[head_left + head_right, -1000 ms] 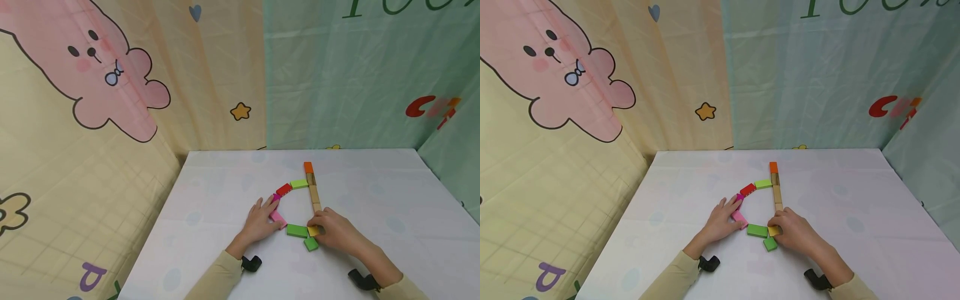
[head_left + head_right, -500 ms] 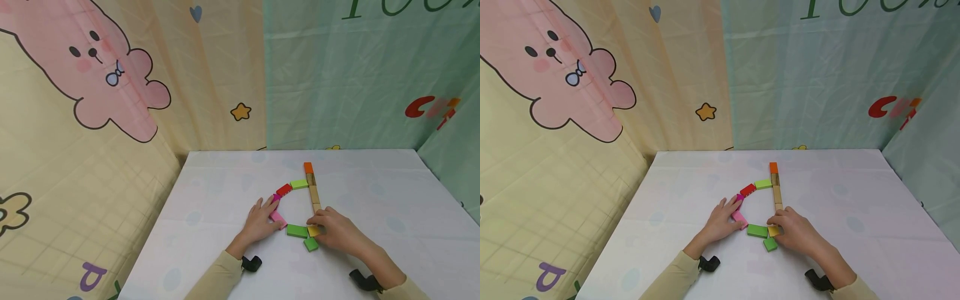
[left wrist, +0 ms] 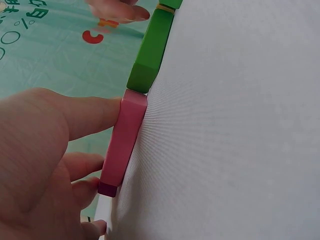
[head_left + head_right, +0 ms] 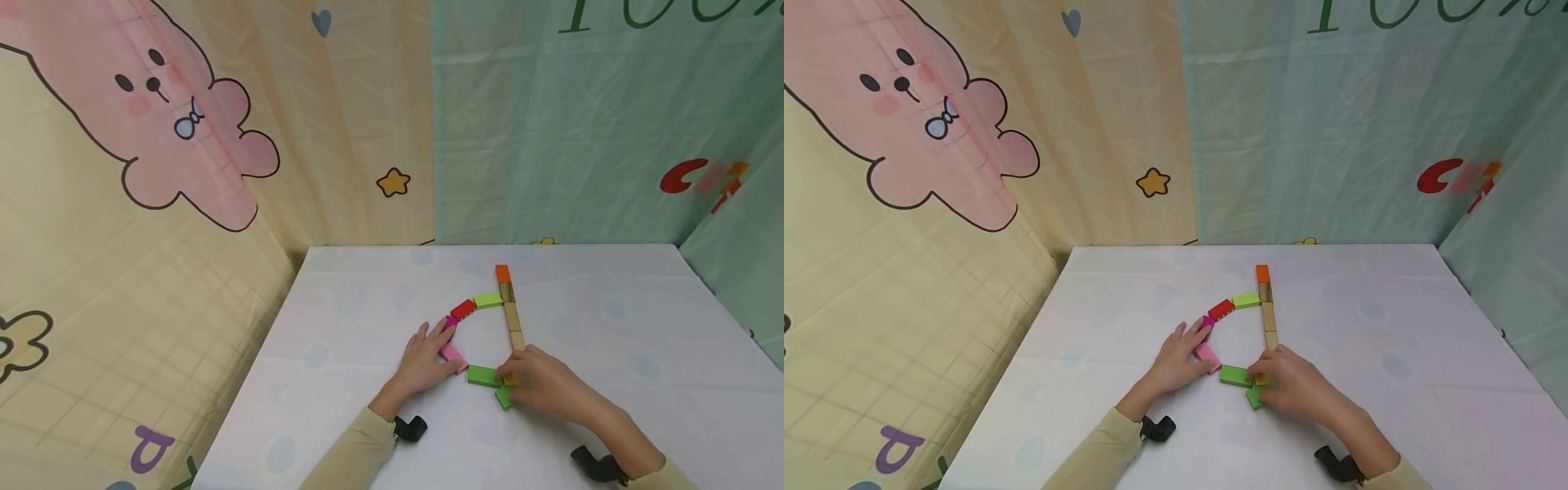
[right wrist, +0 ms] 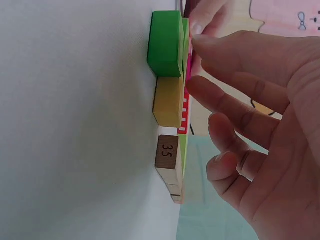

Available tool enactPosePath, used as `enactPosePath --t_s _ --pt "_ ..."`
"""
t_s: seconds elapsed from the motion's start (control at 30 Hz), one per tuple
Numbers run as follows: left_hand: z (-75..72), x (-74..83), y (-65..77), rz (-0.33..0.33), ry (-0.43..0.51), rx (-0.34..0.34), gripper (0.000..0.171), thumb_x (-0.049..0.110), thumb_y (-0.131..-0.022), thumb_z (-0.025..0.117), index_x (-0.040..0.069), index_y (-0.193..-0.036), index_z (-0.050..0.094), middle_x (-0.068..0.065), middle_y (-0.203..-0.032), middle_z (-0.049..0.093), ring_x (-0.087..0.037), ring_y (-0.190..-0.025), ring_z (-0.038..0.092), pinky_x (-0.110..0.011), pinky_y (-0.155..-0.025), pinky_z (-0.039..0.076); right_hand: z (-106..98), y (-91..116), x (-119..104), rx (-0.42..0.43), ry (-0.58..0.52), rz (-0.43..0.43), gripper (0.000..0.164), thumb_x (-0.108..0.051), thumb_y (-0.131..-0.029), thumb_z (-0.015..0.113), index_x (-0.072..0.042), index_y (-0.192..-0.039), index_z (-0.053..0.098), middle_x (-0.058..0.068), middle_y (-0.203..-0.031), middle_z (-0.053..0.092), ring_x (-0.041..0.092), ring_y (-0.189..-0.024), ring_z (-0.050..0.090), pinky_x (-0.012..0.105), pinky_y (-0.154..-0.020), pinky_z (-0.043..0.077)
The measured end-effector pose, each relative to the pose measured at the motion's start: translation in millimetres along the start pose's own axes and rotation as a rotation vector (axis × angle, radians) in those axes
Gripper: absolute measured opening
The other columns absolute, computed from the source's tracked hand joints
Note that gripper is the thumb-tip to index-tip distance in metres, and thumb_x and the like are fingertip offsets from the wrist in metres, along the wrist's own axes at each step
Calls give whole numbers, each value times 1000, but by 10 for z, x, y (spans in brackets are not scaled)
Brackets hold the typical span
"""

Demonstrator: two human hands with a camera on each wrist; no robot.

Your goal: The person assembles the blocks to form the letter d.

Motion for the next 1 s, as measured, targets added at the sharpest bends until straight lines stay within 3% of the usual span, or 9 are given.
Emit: enactPosePath --t_s 0.27,0.7,1.0 --pt "-9 3 -1 1 7 3 71 41 -93 68 21 -155 42 1 -164 28 -35 -152 15 -55 -119 15 39 49 -39 1 -50 -71 31 -16 -77 88 -25 -104 77 -21 -97 63 7 -92 53 29 -77 52" --pt "-17 12 0 -1 5 -1 70 42 -94 68 21 -156 41 1 -164 27 -35 -152 14 -55 -119 15 123 74 -111 -75 -34 -85 37 -16 -74 89 -31 -104 76 -22 -100 62 5 -92 50 30 -79 52" --pt "-15 10 4 -4 10 2 70 43 -93 67 21 -155 42 1 -164 28 -35 -152 15 -55 -119 15 152 107 -160 -58 -24 -101 40 -12 -71 90 -33 -102 76 -23 -98 61 5 -94 51 31 -80 53"
Point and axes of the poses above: each hand's wrist, its own y-axis away from the middle knuckle, its own z-axis out of the palm, x = y × z, the point moved 8 cm from there along -y, towards the middle knuckle
